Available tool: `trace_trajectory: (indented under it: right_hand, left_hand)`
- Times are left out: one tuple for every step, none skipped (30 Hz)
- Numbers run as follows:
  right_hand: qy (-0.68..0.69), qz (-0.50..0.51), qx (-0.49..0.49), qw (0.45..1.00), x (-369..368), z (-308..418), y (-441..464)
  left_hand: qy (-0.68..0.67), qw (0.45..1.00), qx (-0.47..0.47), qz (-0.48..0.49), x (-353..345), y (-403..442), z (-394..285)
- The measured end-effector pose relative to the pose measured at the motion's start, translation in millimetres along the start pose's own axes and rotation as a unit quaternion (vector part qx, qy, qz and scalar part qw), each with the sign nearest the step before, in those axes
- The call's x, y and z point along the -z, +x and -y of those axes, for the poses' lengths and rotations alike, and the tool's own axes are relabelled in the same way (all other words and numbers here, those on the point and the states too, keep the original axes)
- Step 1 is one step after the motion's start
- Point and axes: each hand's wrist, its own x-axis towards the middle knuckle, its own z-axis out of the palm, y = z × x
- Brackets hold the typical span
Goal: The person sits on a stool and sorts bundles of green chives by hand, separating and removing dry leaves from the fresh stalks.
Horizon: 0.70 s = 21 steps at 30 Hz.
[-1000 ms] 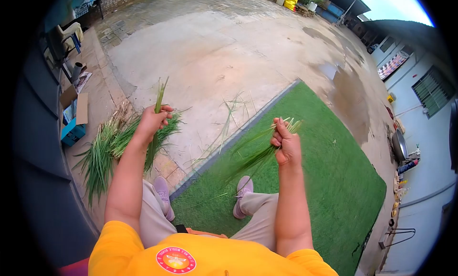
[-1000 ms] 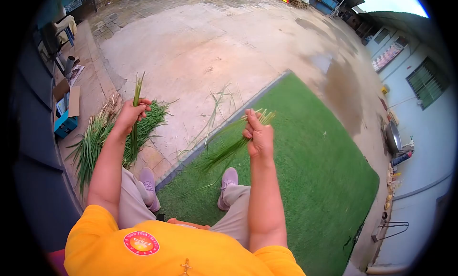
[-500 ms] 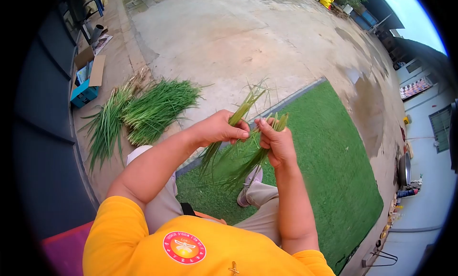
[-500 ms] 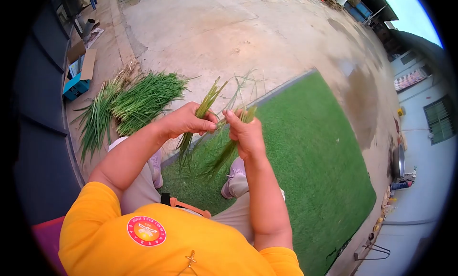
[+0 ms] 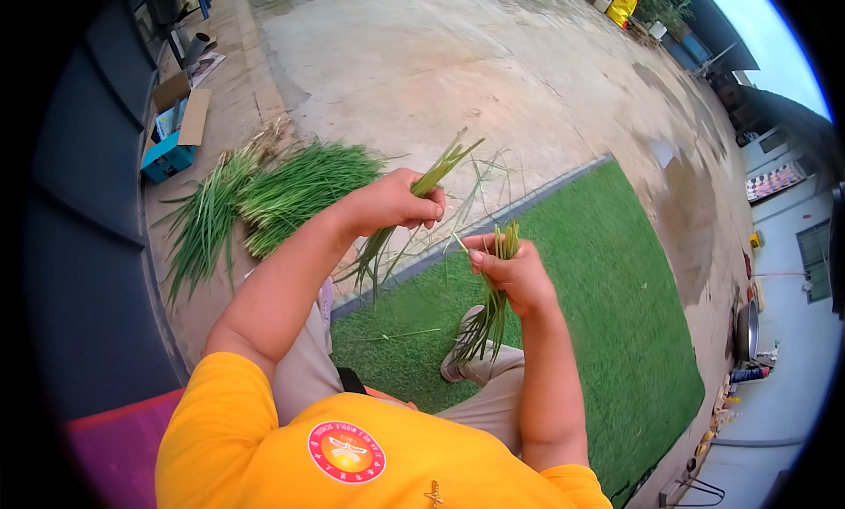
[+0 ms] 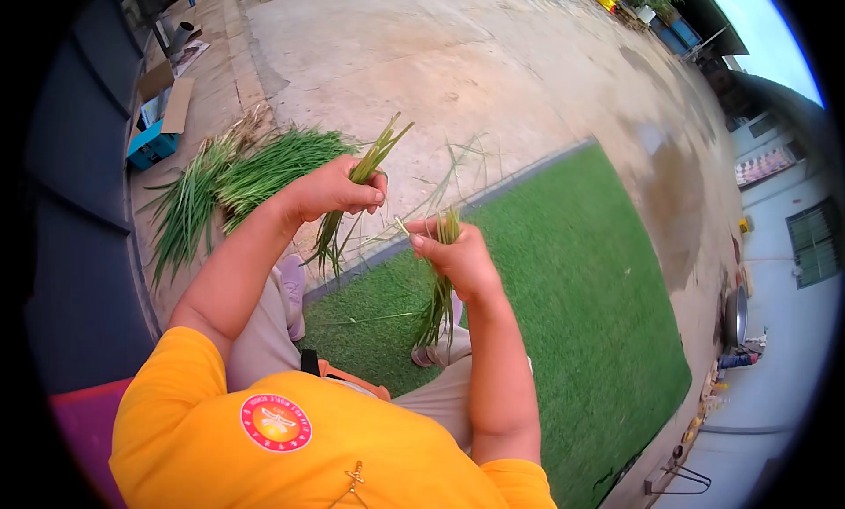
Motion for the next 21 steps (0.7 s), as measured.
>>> trace_trajectory:
  right_hand:
    - [-0.017,0.016,0.004,1.000,0,-1,0]
    - [-0.033,0.031,0.009,0.999,0,-2,-1]
    - [-0.033,0.032,0.009,0.999,1,-1,-1]
    - [-0.024,0.019,0.002,1.000,4,-1,-2]
    - [-0.015,0.005,-0.005,1.000,5,0,-2]
    - [-0.016,0.004,-0.004,1.000,5,0,-1]
    - [0.003,-0.022,0.011,1.000,7,-2,1]
    - [0.022,-0.047,0.027,0.998,8,-2,2]
    - [0.022,-0.048,0.029,0.998,8,-1,2]
    - [0.009,-0.065,0.028,0.997,7,2,1]
    - [-0.004,-0.082,0.027,0.996,5,3,2]
    - [-0.004,-0.080,0.029,0.996,2,2,3]
    - [-0.015,-0.087,0.072,0.993,-2,-1,4]
    - [-0.027,-0.094,0.114,0.989,-5,-4,6]
    - [-0.028,-0.092,0.113,0.989,-8,-8,9]
    - [-0.039,-0.097,0.136,0.985,-10,-13,12]
    - [-0.050,-0.101,0.158,0.981,-11,-16,13]
    - [-0.051,-0.101,0.157,0.981,-11,-16,13]
    - [-0.071,-0.109,0.164,0.978,-11,-17,12]
    - [-0.091,-0.118,0.170,0.974,-11,-16,11]
    - [-0.091,-0.118,0.170,0.974,-11,-15,10]
  left_hand:
    - [0.014,1.000,-0.015,-0.010,4,0,-2]
    - [-0.010,1.000,-0.012,-0.019,9,-1,-6]
    - [-0.007,0.999,0.003,-0.038,18,-1,-8]
    - [-0.008,0.998,-0.016,-0.063,22,-1,-9]
    - [-0.010,0.996,-0.034,-0.087,24,-1,-10]
    - [-0.011,0.996,-0.036,-0.086,25,-1,-9]
    - [0.016,0.992,-0.042,-0.122,25,0,-7]
    - [0.042,0.986,-0.047,-0.157,24,2,-4]
    - [0.043,0.986,-0.050,-0.156,19,4,-1]
    - [0.034,0.992,-0.024,-0.123,10,6,5]
    - [0.025,0.996,0.002,-0.091,-1,7,8]
    - [0.013,0.998,0.022,-0.056,-13,6,10]
    - [0.001,0.999,0.042,-0.021,-25,6,12]
    - [-0.006,0.999,0.052,-0.007,-34,6,13]
    - [-0.014,0.998,0.062,0.008,-42,6,16]
    - [-0.015,0.999,0.047,0.014,-46,8,22]
    - [-0.016,0.999,0.047,0.013,-45,10,25]
    - [-0.018,0.998,0.059,-0.001,-45,11,28]
    - [-0.020,0.997,0.071,-0.014,-44,13,29]
    - [-0.036,0.997,0.067,-0.007,-43,14,28]
    - [-0.037,0.997,0.067,-0.007,-42,13,26]
